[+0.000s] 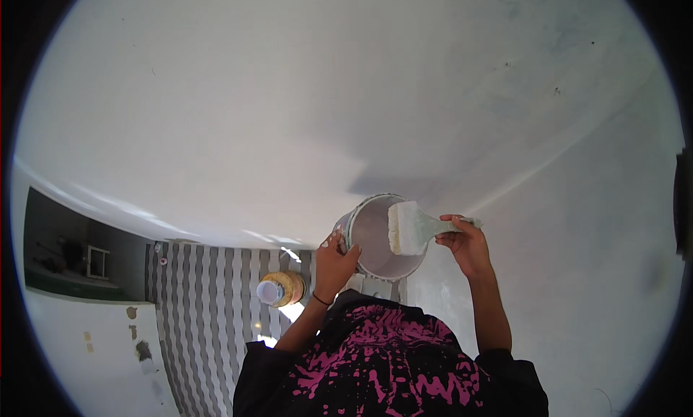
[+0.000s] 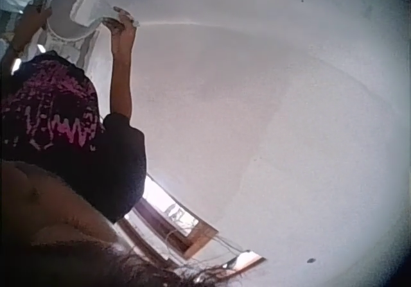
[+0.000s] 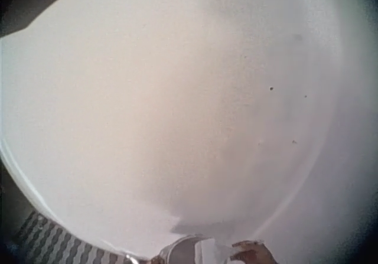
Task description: Painting a ceiling with white paint using a brush.
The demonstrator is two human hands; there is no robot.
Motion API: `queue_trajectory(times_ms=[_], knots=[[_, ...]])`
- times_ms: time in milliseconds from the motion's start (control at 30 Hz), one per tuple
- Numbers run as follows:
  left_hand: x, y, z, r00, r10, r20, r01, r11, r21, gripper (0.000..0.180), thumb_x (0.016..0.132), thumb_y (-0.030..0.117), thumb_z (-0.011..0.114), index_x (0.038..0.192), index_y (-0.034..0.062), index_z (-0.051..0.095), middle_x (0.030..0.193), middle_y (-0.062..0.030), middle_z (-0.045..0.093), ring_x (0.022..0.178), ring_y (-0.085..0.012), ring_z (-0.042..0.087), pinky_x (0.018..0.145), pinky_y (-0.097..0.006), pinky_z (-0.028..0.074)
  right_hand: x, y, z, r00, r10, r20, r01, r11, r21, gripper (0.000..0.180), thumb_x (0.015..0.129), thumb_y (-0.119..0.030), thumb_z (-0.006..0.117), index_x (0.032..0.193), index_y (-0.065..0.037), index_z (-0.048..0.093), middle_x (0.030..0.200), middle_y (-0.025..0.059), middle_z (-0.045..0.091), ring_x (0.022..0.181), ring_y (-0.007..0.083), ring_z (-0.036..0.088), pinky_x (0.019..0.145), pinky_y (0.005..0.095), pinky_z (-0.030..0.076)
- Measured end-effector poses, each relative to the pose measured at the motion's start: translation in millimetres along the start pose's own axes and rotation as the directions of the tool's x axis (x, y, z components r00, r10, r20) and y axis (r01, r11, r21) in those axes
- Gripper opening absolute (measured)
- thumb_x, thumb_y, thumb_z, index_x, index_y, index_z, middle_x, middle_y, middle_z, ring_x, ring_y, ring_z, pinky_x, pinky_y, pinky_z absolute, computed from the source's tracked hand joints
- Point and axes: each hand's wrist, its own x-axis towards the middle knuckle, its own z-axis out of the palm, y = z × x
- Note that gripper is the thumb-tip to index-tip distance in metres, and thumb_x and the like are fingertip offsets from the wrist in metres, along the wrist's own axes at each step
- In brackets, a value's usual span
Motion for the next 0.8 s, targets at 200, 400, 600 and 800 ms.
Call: queue_trajectory(times_ms=[200,400,600,800], knots=[[-3.9,6.0,-6.3,0.983,0.174,0.064,-0.182,0.973,0.143,0.026,0.077,0.019,0.071,0.085,-0.0038,0.060,0.065,-0.0161,0.060,0.053,-0.0256,0.060,0.053,-0.039,0.048,-28.7,-37.1,10.3,0.989,-0.133,0.072,0.122,0.983,0.135,0.022,0.095,-0.014,0.058,0.104,0.005,0.064,0.097,0.0157,0.069,0.076,0.0279,0.072,0.075,0.0400,0.061],[-16.7,-10.1,-8.4,0.979,0.194,0.062,-0.199,0.976,0.088,0.029,0.075,0.018,0.071,0.073,-0.0024,0.050,0.061,-0.0116,0.051,0.054,-0.0208,0.050,0.053,-0.038,0.043,-56.6,-142.4,67.6,0.921,-0.364,0.138,0.354,0.930,0.095,0.024,0.095,-0.015,0.058,0.106,0.005,0.063,0.090,0.0155,0.070,0.074,0.0274,0.072,0.074,0.0383,0.061],[-6.1,-18.7,0.2,0.988,0.150,0.042,-0.150,0.989,0.000,0.030,0.074,0.015,0.071,0.069,-0.0011,0.046,0.060,-0.0064,0.046,0.053,-0.0123,0.048,0.047,-0.034,0.042,-75.7,-304.8,153.7,0.615,-0.747,0.252,0.752,0.651,0.097,0.030,0.094,-0.015,0.057,0.113,0.008,0.061,0.093,0.0196,0.069,0.083,0.0263,0.070,0.083,0.0357,0.058],[0.6,-20.6,11.2,0.996,0.085,0.019,-0.082,0.988,-0.129,0.029,0.073,0.011,0.069,0.065,0.0032,0.043,0.060,-0.0016,0.042,0.053,-0.0089,0.042,0.045,-0.031,0.038,-78.1,-454.3,265.3,0.039,-0.936,0.349,0.977,0.109,0.185,0.017,0.090,-0.008,0.063,0.101,0.004,0.067,0.093,0.0172,0.070,0.086,0.0249,0.069,0.082,0.0337,0.058]])
